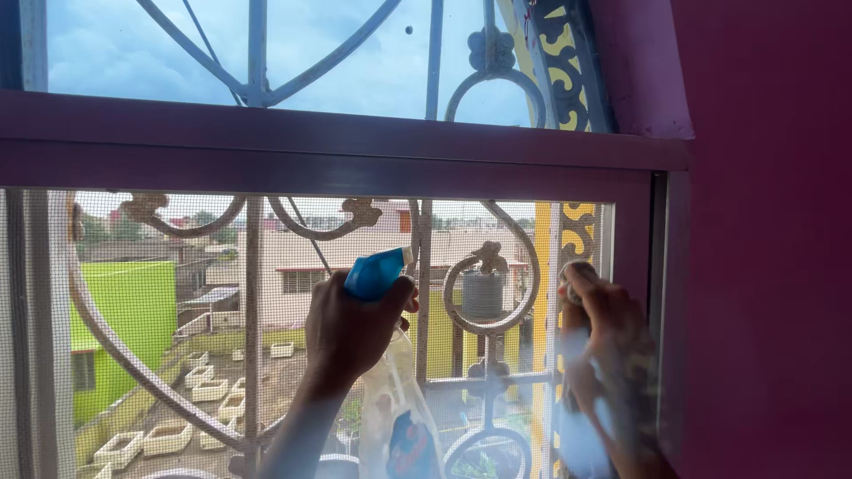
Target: The person cleans a window and its frame using a spray bottle and a cloth, wiping the bottom track, the vertical side of the frame, and the glass pane.
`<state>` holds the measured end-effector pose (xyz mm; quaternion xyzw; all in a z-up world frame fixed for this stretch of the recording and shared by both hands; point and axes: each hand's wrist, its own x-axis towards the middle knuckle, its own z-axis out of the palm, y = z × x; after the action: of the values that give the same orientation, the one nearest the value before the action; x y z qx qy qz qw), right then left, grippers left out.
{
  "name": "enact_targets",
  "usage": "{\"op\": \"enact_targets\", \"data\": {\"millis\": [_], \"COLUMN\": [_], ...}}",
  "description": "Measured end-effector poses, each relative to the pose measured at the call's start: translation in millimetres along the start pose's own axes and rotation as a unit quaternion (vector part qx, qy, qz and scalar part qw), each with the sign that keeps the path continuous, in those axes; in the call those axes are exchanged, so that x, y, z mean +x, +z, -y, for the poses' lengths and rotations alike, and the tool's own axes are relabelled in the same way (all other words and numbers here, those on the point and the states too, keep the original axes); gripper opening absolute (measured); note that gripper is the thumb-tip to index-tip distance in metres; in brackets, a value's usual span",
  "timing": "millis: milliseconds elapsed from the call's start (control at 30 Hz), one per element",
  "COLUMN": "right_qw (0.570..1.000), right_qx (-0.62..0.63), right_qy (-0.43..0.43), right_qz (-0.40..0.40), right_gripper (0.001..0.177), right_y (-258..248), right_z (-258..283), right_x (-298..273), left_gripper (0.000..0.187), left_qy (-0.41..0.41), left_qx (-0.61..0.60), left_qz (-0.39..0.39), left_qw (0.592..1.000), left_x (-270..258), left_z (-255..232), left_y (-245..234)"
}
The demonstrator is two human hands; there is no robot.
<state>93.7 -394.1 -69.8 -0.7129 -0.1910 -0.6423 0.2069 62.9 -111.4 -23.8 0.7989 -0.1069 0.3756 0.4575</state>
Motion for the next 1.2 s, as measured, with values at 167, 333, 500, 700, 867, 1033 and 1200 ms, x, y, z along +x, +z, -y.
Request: {"op": "enact_targets", "data": {"millis": [167, 333, 500, 700, 867, 1033, 1200], "right_qw": [0.991, 0.986, 0.983, 0.997, 0.996, 1.0, 0.993], "right_qx": [0.004, -0.072, -0.019, -0.014, -0.043, 0.005, 0.04], "right_qy": [-0.105, -0.046, -0.062, -0.005, -0.036, -0.024, -0.091], "right_qz": [-0.08, -0.142, -0.17, -0.079, -0.067, 0.012, 0.056], "right_gripper": [0.044, 0.028, 0.022, 0.033, 0.062, 0.077, 0.081], "right_y": [7, 13, 10, -1, 9, 2, -21], "right_z": [-8, 11, 28, 35, 20, 2, -8], "right_x": [-13, 47, 60, 50, 37, 26, 26], "left_gripper": [0.03, 0.026, 0.027, 0.027, 0.028, 0.03, 0.03], "left_qy": [-0.007, 0.009, 0.012, 0.005, 0.013, 0.024, 0.02], "left_qx": [0.012, -0.025, -0.043, -0.042, -0.043, -0.032, -0.021], "left_qz": [0.005, -0.008, -0.003, 0.001, 0.003, 0.01, 0.006], "left_qw": [1.0, 1.0, 0.999, 0.999, 0.999, 0.999, 1.0], "left_x": [1, -4, -6, -6, -5, -3, -3], "left_z": [-1, -5, -7, -7, -4, -3, -2], "left_y": [0, -2, -3, -4, -3, -3, -3]}}
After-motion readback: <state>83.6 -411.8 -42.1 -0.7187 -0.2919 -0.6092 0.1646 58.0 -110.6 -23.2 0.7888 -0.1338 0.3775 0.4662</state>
